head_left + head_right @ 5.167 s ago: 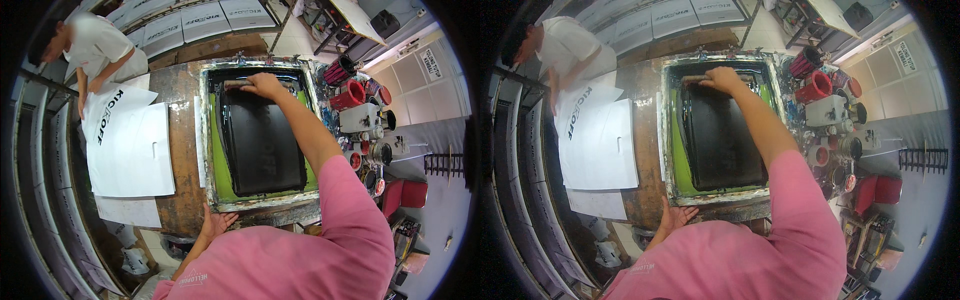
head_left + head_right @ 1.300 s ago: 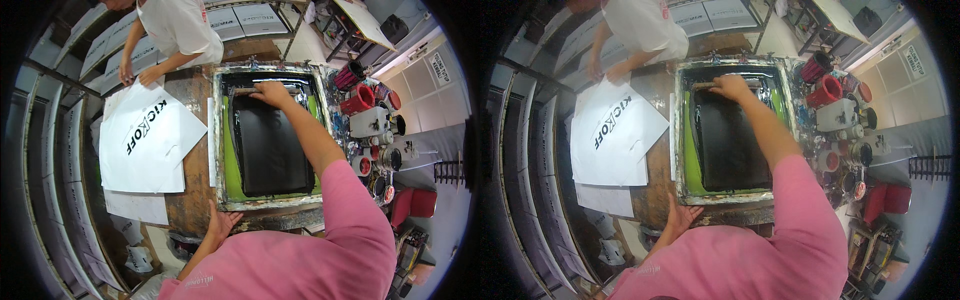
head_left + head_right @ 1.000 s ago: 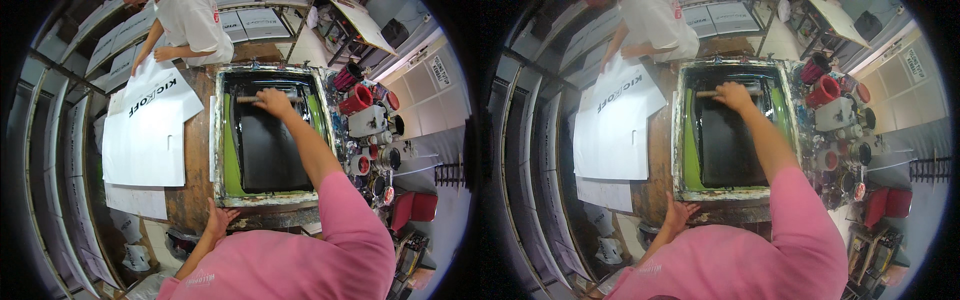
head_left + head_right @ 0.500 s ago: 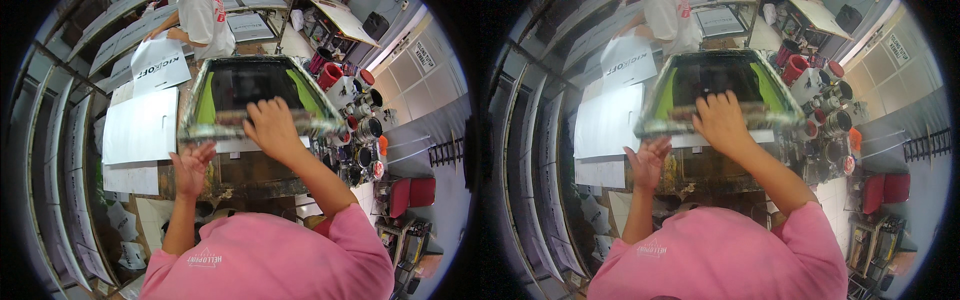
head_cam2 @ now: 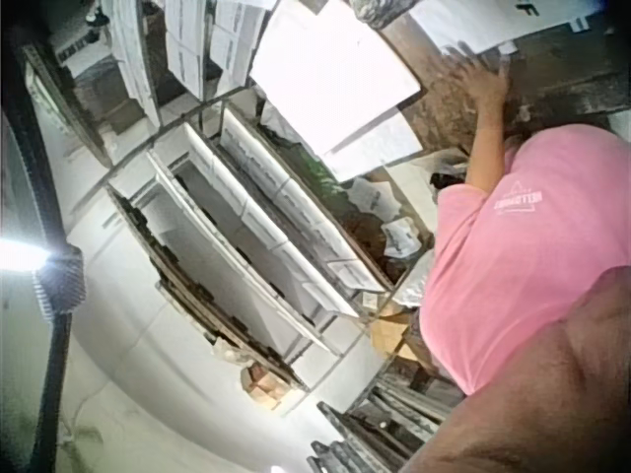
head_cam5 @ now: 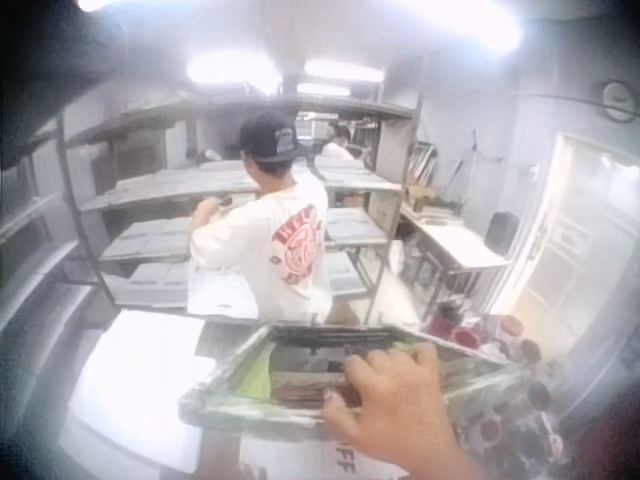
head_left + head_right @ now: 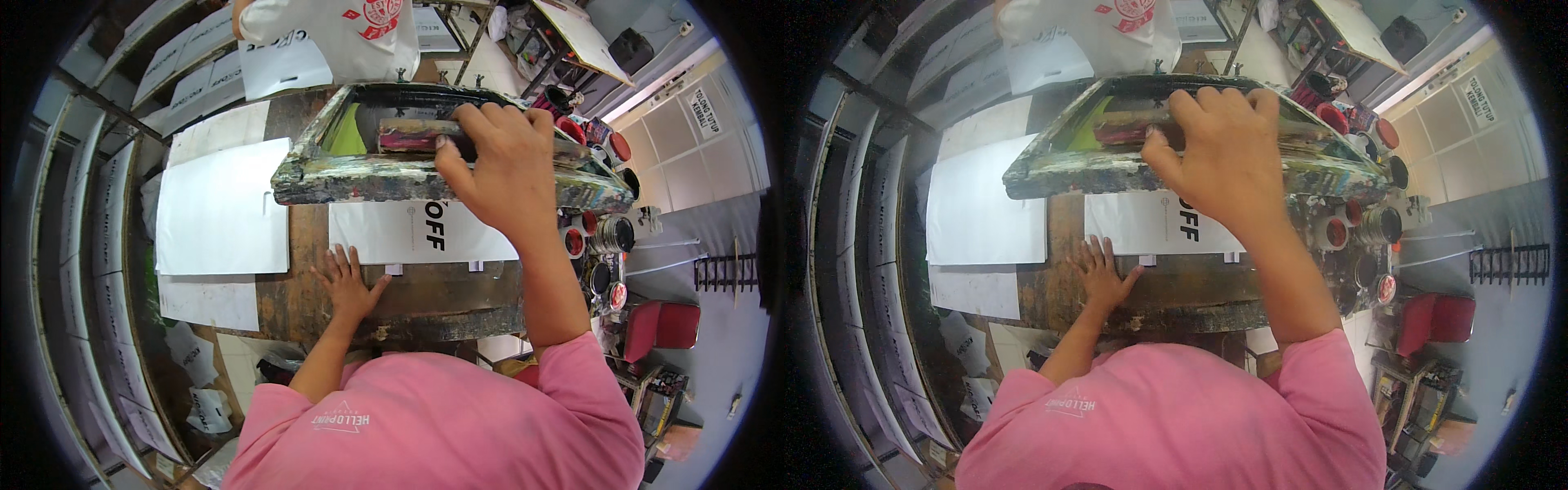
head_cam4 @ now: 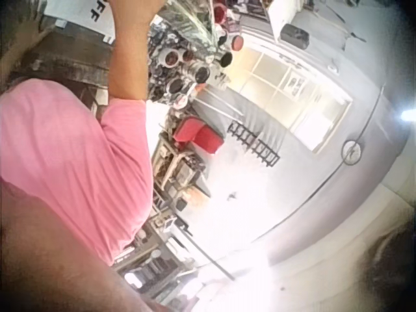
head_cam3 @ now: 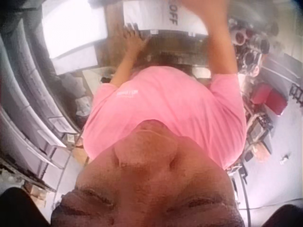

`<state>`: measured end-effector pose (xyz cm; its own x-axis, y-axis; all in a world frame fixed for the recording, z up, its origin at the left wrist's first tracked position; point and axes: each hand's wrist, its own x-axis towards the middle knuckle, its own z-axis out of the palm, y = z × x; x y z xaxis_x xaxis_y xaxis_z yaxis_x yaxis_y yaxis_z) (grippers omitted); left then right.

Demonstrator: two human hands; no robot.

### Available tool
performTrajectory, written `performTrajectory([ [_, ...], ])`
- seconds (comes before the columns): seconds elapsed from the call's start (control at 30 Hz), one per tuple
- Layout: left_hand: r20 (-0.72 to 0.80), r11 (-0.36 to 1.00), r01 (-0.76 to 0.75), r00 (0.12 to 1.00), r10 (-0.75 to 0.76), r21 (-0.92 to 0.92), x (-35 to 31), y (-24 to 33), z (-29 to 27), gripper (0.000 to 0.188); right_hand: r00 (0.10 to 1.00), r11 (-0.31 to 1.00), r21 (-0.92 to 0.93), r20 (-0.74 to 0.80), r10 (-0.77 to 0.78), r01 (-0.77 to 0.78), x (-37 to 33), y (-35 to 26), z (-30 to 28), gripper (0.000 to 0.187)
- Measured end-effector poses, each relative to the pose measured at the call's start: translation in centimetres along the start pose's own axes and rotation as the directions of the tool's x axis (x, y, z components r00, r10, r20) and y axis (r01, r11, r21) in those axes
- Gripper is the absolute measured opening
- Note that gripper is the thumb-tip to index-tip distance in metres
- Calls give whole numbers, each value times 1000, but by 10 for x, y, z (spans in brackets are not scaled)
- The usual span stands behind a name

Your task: The person performs screen printing on plastic bags by using a squeegee to spread ink across a mesh screen stencil, lifting the screen, and then moving the printed bags to a storage rack.

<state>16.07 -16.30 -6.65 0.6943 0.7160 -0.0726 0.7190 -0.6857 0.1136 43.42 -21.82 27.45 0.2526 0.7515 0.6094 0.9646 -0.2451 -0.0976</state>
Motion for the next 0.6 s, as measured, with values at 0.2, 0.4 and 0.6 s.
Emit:
performTrajectory([
  [0.2, -55, 964, -76, 996, 65, -253, 19, 18, -50, 97, 1000, 999, -53, 7, -1, 2, 22, 3, -3, 32],
  [0.4, -516, 715, -291, 849, -114, -636, 80, 34, -103, 48, 999, 1000, 14, -51, -6, 7, 12, 4, -1, 32],
  [0.6, -245, 420, -41, 861, -445, -907, 41, -46, -94, 51, 1000, 1000, -16, -27, 5, -5, -18, -7, -1, 39],
])
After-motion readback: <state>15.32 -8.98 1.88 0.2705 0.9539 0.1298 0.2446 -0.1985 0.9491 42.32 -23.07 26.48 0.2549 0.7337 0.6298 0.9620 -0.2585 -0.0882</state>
